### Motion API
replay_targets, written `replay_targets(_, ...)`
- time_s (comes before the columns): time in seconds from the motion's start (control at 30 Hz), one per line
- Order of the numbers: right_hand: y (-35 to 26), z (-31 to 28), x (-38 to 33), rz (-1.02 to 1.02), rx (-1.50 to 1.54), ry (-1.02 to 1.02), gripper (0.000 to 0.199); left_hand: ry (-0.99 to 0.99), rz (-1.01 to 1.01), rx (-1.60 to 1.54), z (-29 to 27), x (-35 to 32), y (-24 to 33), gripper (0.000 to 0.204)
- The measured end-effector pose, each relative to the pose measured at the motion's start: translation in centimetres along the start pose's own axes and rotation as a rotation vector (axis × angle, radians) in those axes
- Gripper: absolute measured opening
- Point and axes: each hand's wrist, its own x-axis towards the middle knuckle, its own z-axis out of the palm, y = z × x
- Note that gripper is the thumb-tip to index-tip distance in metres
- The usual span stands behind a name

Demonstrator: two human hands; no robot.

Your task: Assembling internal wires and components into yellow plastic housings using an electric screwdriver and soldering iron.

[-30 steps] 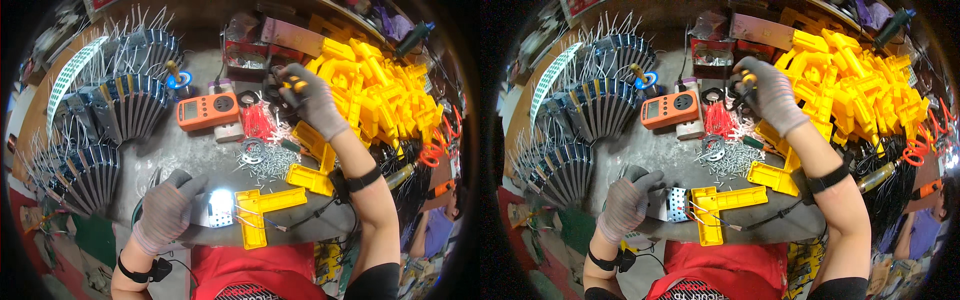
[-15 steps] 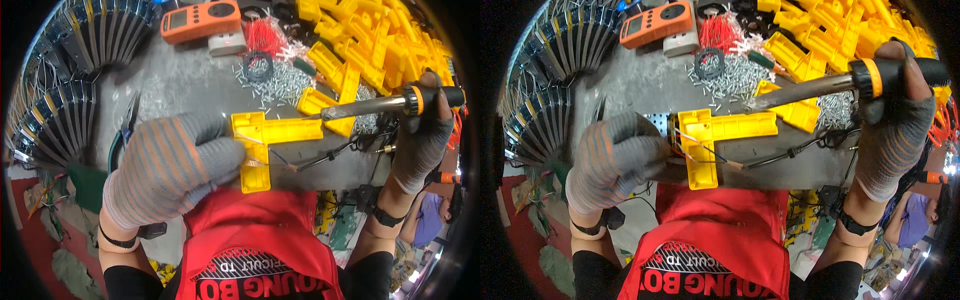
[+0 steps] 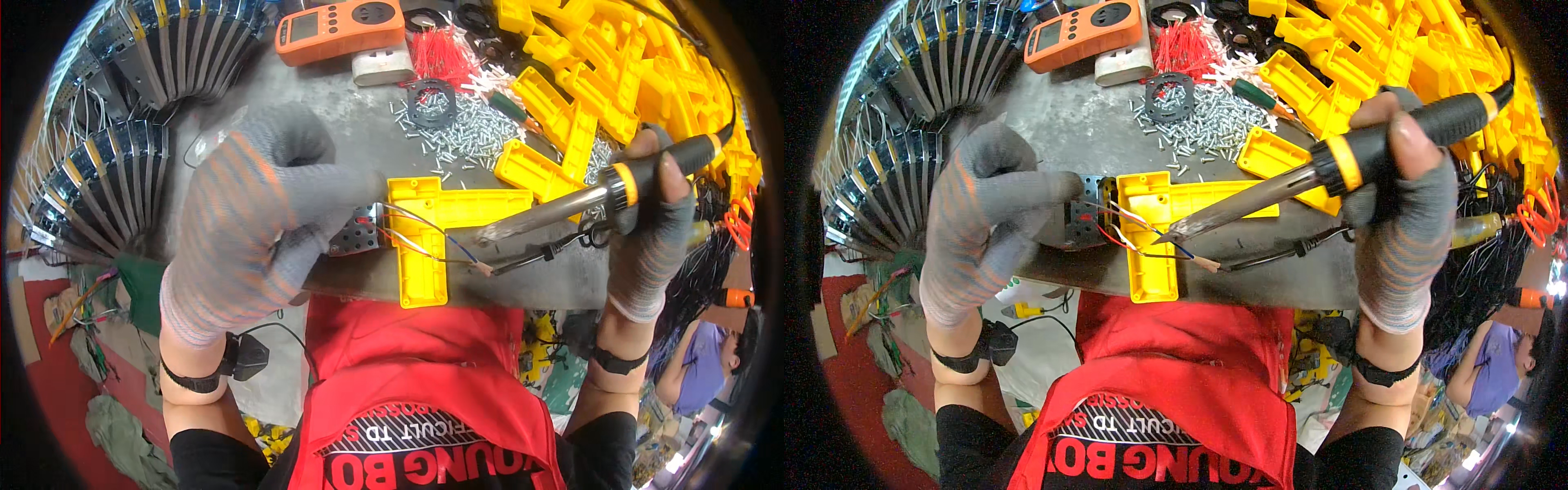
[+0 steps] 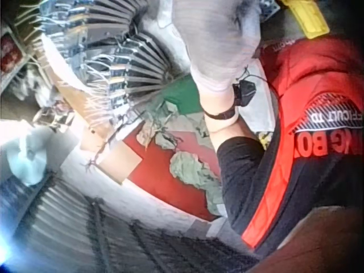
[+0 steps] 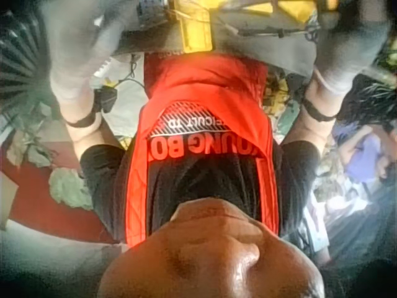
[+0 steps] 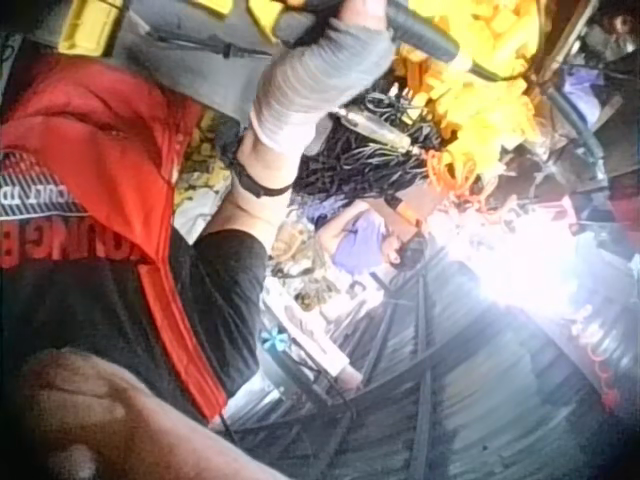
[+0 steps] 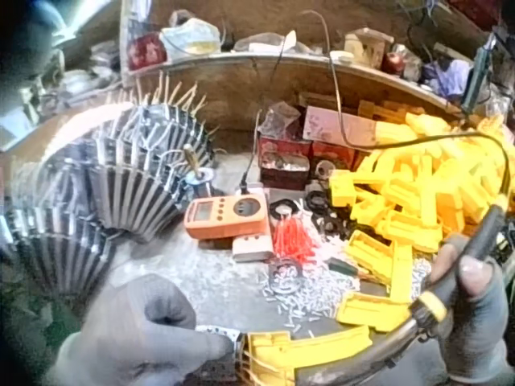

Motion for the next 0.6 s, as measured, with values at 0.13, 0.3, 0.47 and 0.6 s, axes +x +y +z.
replay_targets(0.13,0.6,-0.1,0.3,-0.045,-0.001,-0.072,0.038,-0.008,0.022,0.077,0.2,0.2,-0.4,0.024)
replay_targets(0.3,0.7,-0.3,0.4,-0.001,-0.03,-0.141,0.038,0.062,0.022,0.065,0.8,0.0,-0.5,0.025)
replay_targets(0.47,0.7,0.3,0.2,-0.052,-0.06,-0.1,0.038,0.031,0.029,0.09,0.6,0.2,-0.3,0.027)
replay_targets(0.6,0.6,0.2,0.3,-0.034,-0.062,-0.122,0.039,0.016,-0.004,0.077,0.5,0.4,-0.1,0.026)
